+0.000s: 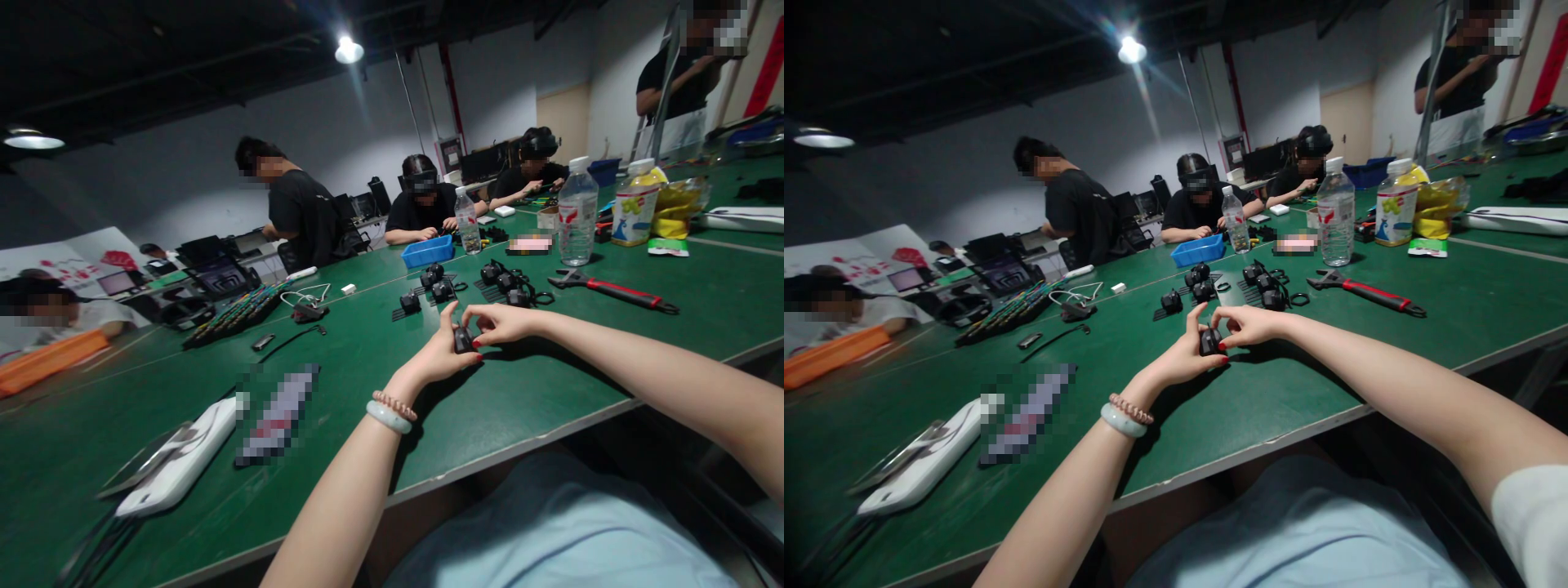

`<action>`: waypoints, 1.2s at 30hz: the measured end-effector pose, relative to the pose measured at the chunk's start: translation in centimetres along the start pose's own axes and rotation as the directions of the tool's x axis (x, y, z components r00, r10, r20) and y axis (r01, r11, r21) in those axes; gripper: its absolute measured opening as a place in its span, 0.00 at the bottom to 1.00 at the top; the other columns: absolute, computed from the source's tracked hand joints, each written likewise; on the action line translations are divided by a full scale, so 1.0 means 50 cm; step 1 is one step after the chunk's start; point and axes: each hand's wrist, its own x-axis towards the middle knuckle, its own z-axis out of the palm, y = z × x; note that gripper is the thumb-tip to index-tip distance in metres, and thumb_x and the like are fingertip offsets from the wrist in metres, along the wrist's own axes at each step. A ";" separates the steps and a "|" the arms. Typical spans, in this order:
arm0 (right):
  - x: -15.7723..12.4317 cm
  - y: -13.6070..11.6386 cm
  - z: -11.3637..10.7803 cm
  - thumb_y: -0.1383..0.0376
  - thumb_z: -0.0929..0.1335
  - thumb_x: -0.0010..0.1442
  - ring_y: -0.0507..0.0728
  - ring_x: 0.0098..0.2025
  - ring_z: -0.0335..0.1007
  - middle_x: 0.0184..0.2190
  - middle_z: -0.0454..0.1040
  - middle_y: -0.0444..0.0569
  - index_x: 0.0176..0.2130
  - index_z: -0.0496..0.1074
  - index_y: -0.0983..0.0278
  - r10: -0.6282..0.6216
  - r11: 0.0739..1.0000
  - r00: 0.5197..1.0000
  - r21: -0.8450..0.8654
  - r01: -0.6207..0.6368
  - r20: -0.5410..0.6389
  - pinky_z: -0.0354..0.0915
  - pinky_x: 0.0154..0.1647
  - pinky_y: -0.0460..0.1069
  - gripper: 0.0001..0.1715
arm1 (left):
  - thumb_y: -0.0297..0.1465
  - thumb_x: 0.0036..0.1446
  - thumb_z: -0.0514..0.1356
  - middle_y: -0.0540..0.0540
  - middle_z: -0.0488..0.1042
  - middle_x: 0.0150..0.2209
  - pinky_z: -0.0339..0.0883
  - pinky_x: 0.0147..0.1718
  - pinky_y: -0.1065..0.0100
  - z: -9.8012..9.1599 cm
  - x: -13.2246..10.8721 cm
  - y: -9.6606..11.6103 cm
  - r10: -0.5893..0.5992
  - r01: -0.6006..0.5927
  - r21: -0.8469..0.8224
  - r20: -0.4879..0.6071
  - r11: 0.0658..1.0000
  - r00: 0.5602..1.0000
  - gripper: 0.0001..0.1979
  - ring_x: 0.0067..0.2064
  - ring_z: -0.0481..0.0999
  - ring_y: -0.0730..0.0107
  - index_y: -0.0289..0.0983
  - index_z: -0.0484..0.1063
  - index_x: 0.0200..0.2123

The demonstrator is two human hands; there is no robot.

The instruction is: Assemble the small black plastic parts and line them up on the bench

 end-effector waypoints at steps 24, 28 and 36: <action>0.002 -0.008 -0.006 0.59 0.62 0.51 0.47 0.21 0.52 0.19 0.57 0.40 0.41 0.63 0.68 0.031 0.999 0.999 -0.017 -0.031 0.015 0.47 0.20 0.42 0.19 | 0.31 0.41 0.60 0.48 0.61 0.35 0.60 0.38 0.60 0.003 0.000 -0.004 -0.009 0.008 -0.037 -0.011 0.999 1.000 0.45 0.31 0.65 0.73 0.38 0.31 0.56; 0.003 -0.010 -0.005 0.60 0.62 0.51 0.47 0.21 0.53 0.19 0.59 0.40 0.41 0.63 0.68 0.046 0.999 0.999 0.001 -0.046 0.023 0.48 0.20 0.42 0.19 | 0.32 0.41 0.60 0.48 0.61 0.35 0.59 0.40 0.60 0.002 0.000 -0.003 -0.011 0.011 -0.020 -0.007 1.000 1.000 0.45 0.31 0.65 0.73 0.39 0.30 0.56; 0.002 -0.008 -0.003 0.59 0.62 0.51 0.47 0.21 0.52 0.19 0.60 0.41 0.41 0.63 0.69 0.049 0.999 0.999 0.019 -0.050 0.018 0.47 0.20 0.42 0.20 | 0.32 0.41 0.60 0.47 0.62 0.35 0.58 0.42 0.59 0.003 0.000 -0.003 -0.014 0.014 -0.018 -0.008 1.000 1.000 0.46 0.33 0.65 0.72 0.38 0.30 0.56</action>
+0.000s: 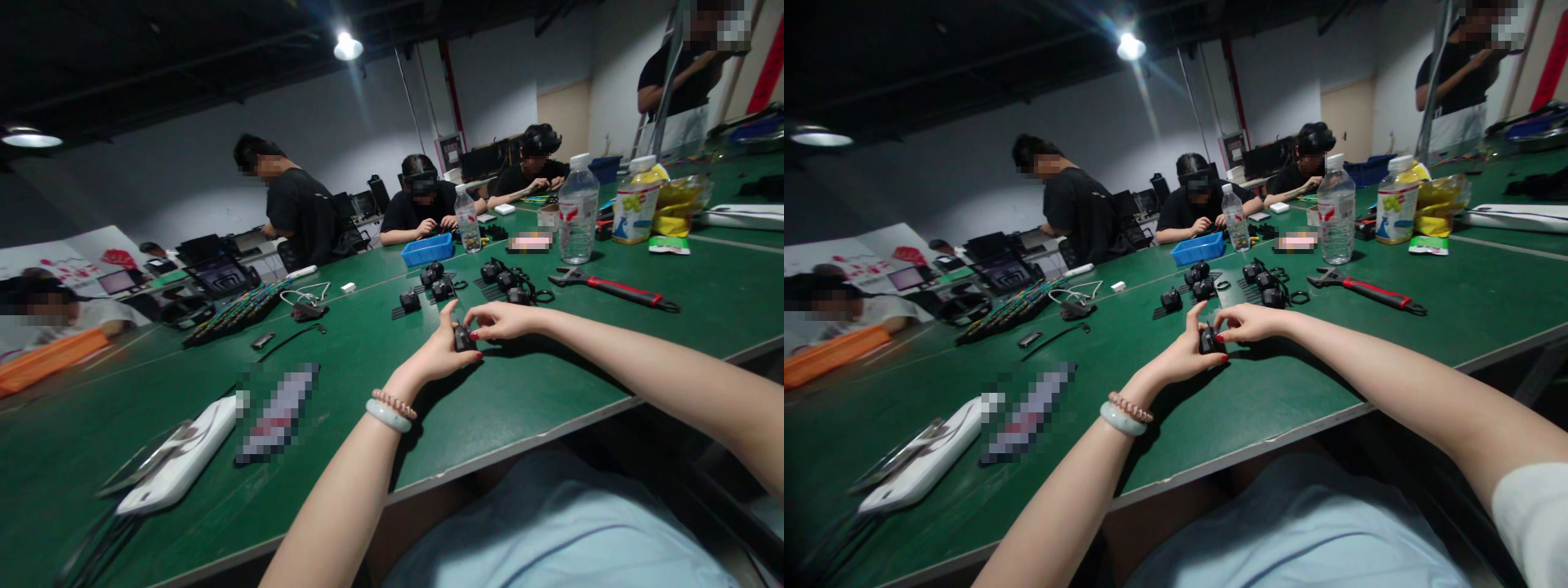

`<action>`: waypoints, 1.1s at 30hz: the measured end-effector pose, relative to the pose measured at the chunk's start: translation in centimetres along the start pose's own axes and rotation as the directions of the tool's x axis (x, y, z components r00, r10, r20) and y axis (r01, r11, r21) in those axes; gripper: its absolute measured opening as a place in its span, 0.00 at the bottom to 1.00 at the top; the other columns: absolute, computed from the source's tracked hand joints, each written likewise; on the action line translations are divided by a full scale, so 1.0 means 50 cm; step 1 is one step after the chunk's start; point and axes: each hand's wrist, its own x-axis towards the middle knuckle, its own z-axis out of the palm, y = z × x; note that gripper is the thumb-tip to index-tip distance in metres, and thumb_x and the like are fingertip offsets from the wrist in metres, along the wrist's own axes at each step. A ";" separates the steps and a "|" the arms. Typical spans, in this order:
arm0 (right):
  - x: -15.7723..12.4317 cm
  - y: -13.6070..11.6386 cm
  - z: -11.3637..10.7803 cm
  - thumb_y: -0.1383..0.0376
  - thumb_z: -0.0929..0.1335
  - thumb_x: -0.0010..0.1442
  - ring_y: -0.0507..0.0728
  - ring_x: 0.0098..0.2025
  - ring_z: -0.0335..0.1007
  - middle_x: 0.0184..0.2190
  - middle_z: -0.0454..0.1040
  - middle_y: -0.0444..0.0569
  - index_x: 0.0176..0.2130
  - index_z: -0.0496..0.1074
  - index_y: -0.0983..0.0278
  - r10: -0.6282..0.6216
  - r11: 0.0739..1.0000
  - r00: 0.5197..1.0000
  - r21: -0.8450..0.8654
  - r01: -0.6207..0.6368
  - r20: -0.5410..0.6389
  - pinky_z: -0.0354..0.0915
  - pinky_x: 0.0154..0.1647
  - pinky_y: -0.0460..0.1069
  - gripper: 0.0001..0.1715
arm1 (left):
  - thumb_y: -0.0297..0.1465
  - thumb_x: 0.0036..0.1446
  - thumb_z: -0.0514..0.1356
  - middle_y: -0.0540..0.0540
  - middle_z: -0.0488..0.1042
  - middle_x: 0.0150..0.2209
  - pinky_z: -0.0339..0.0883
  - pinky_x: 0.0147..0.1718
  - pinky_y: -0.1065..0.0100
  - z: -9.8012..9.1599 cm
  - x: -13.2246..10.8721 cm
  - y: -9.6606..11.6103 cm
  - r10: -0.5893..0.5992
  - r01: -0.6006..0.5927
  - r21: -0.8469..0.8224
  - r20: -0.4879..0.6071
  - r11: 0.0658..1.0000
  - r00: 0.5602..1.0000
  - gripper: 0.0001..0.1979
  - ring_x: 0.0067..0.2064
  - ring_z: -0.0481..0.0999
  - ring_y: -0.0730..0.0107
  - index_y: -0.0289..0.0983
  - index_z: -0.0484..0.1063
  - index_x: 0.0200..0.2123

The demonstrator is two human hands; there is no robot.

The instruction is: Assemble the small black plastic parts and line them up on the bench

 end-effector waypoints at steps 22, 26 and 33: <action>0.000 0.003 0.002 0.59 0.62 0.52 0.47 0.21 0.53 0.18 0.58 0.40 0.41 0.62 0.68 0.001 1.000 1.000 0.013 -0.001 -0.010 0.48 0.20 0.42 0.19 | 0.32 0.41 0.60 0.45 0.62 0.38 0.57 0.43 0.57 -0.001 0.000 -0.001 0.009 -0.009 -0.009 0.001 1.000 1.000 0.46 0.37 0.66 0.69 0.38 0.31 0.56; -0.002 0.003 0.000 0.58 0.63 0.50 0.47 0.21 0.52 0.19 0.57 0.39 0.42 0.61 0.67 -0.020 1.000 1.000 0.010 0.021 -0.023 0.48 0.20 0.42 0.21 | 0.34 0.41 0.60 0.44 0.62 0.40 0.57 0.43 0.56 0.000 0.001 -0.003 -0.003 0.003 0.008 0.004 1.000 1.000 0.46 0.39 0.66 0.67 0.39 0.30 0.56; -0.005 0.001 0.000 0.61 0.66 0.46 0.46 0.21 0.49 0.18 0.53 0.37 0.43 0.57 0.65 -0.050 0.999 0.999 0.017 0.050 -0.013 0.46 0.20 0.42 0.25 | 0.33 0.42 0.60 0.41 0.62 0.42 0.57 0.44 0.55 0.002 0.002 -0.008 0.026 -0.026 -0.023 0.000 0.999 1.000 0.46 0.40 0.66 0.64 0.39 0.30 0.56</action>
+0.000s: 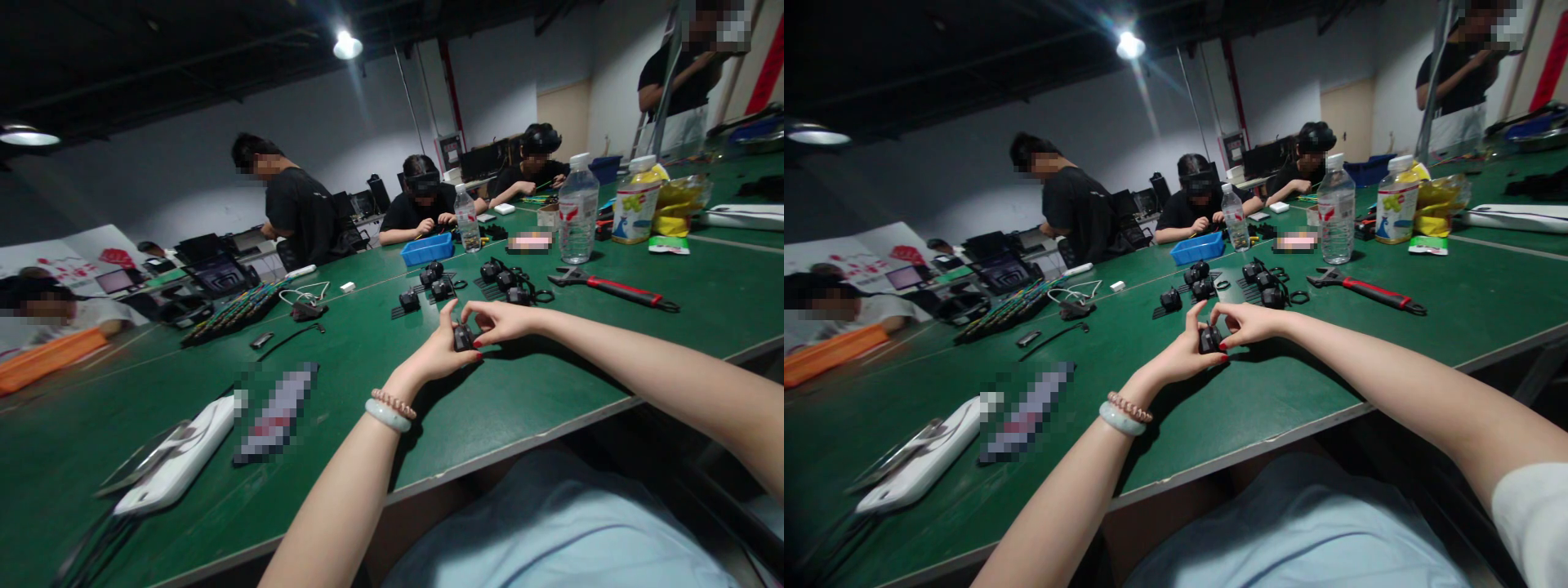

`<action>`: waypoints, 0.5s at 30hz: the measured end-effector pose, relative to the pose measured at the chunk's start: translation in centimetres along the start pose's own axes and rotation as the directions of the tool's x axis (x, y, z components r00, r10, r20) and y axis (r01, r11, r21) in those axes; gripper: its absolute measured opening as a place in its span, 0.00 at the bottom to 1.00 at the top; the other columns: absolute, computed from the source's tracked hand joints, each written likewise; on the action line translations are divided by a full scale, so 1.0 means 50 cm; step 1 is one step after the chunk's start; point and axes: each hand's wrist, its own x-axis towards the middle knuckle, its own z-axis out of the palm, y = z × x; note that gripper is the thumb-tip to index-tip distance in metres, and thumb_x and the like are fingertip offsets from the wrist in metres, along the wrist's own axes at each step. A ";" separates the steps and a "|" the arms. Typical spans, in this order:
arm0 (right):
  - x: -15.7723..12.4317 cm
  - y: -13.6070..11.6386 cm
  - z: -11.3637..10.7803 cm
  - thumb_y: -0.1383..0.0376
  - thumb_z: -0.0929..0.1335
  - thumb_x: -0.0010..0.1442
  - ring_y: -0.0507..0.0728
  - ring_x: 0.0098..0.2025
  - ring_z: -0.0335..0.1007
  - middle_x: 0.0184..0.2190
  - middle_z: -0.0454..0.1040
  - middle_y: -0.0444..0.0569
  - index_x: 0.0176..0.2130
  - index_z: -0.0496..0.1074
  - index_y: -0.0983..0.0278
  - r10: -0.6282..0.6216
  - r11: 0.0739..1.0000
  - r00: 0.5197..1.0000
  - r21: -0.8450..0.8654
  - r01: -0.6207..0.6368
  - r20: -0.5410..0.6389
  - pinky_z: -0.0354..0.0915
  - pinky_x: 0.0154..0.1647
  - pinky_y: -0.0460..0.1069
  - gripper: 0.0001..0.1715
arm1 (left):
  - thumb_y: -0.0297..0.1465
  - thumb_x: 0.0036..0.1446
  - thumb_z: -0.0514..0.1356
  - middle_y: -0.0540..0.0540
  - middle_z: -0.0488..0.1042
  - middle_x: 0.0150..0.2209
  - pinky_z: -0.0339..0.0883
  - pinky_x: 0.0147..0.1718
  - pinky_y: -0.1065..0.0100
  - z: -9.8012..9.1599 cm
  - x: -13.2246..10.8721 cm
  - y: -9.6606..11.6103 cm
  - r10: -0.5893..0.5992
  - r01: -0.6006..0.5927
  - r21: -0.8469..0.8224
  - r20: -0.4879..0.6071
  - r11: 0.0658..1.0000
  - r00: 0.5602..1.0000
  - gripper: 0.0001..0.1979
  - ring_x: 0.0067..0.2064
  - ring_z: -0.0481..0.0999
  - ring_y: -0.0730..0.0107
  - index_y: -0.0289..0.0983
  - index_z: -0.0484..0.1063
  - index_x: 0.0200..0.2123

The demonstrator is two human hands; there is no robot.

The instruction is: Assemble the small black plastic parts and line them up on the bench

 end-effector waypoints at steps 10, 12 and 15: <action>-0.002 -0.002 0.000 0.62 0.67 0.45 0.46 0.21 0.48 0.19 0.52 0.36 0.43 0.56 0.65 0.007 1.000 1.000 -0.001 -0.007 0.014 0.45 0.21 0.42 0.26 | 0.34 0.41 0.61 0.41 0.61 0.43 0.58 0.43 0.56 0.000 0.000 0.000 0.002 -0.002 0.000 -0.002 1.000 1.000 0.47 0.41 0.66 0.63 0.39 0.29 0.56; -0.002 -0.004 0.000 0.61 0.67 0.45 0.46 0.21 0.48 0.19 0.52 0.36 0.43 0.57 0.65 0.007 1.000 1.000 -0.017 -0.006 0.005 0.45 0.21 0.42 0.26 | 0.34 0.41 0.61 0.41 0.61 0.43 0.58 0.43 0.56 0.000 0.000 0.000 0.003 -0.003 -0.002 -0.001 1.000 1.000 0.47 0.41 0.66 0.64 0.39 0.30 0.56; -0.002 -0.006 -0.002 0.60 0.66 0.45 0.46 0.22 0.48 0.19 0.53 0.37 0.43 0.57 0.65 0.014 1.000 1.000 -0.025 -0.014 0.010 0.46 0.21 0.42 0.25 | 0.34 0.41 0.61 0.41 0.61 0.43 0.58 0.43 0.56 -0.001 0.000 -0.001 0.007 -0.007 -0.006 -0.005 1.000 1.000 0.47 0.41 0.66 0.64 0.39 0.30 0.56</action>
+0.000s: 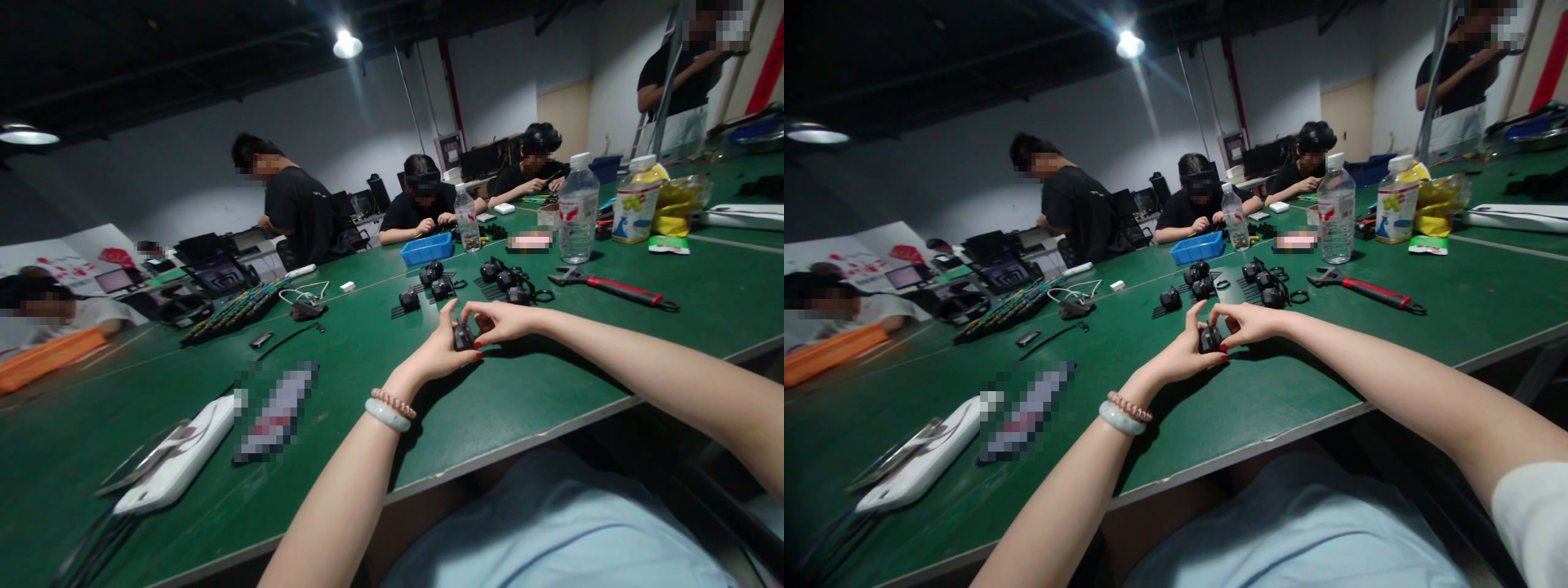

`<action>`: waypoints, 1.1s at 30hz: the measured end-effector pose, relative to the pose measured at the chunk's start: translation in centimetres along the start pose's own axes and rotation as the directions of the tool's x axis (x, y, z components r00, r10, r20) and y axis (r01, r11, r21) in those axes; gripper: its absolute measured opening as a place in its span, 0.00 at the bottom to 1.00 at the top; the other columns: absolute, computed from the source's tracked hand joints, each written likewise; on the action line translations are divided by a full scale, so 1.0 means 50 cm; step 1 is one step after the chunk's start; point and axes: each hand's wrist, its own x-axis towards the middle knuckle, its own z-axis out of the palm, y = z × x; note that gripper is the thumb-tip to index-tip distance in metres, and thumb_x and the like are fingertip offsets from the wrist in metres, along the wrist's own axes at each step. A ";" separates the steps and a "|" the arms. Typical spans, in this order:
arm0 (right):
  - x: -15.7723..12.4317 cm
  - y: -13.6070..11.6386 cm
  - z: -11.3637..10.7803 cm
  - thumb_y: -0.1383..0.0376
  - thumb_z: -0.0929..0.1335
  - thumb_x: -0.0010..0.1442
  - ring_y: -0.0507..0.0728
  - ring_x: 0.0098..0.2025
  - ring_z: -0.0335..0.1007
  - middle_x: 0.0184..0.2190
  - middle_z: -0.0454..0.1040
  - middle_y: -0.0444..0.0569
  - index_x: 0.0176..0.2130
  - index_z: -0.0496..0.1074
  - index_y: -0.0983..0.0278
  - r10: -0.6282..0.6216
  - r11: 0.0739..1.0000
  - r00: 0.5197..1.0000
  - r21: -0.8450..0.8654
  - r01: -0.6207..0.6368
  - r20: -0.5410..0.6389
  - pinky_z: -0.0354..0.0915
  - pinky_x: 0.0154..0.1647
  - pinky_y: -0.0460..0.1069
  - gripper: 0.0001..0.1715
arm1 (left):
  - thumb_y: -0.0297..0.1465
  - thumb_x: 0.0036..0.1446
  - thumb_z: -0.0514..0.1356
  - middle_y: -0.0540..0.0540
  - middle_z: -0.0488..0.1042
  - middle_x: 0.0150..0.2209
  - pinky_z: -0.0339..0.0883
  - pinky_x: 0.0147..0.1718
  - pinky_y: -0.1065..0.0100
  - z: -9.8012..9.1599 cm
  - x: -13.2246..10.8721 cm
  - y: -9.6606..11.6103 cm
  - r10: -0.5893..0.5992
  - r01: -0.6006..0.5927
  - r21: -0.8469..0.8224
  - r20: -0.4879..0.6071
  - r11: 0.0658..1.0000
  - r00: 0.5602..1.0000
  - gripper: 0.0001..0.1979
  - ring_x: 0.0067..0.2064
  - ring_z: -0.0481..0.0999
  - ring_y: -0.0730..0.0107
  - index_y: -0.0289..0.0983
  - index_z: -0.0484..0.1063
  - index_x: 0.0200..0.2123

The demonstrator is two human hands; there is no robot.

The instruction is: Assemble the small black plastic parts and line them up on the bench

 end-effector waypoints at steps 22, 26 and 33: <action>0.004 0.006 0.000 0.58 0.62 0.51 0.48 0.21 0.56 0.20 0.61 0.41 0.43 0.62 0.66 0.036 0.999 0.999 -0.008 -0.036 0.012 0.51 0.20 0.42 0.20 | 0.33 0.41 0.60 0.45 0.62 0.38 0.57 0.43 0.57 -0.003 -0.002 0.004 -0.018 0.017 0.021 0.017 1.000 1.000 0.47 0.36 0.66 0.70 0.39 0.30 0.56; 0.004 0.008 0.000 0.58 0.61 0.52 0.48 0.21 0.57 0.20 0.62 0.42 0.43 0.63 0.66 0.055 0.998 0.998 0.031 -0.056 0.029 0.52 0.20 0.42 0.20 | 0.32 0.42 0.60 0.45 0.62 0.38 0.56 0.44 0.56 -0.003 -0.001 0.006 -0.020 0.020 0.016 0.020 1.000 1.000 0.46 0.36 0.67 0.69 0.38 0.29 0.56; 0.006 0.013 0.001 0.57 0.61 0.52 0.48 0.21 0.58 0.21 0.64 0.43 0.43 0.64 0.67 0.063 0.996 0.997 0.056 -0.065 0.036 0.53 0.20 0.42 0.21 | 0.32 0.41 0.60 0.44 0.62 0.39 0.54 0.45 0.55 -0.001 -0.001 0.003 -0.020 0.020 0.011 0.007 1.000 1.000 0.46 0.37 0.67 0.68 0.38 0.30 0.56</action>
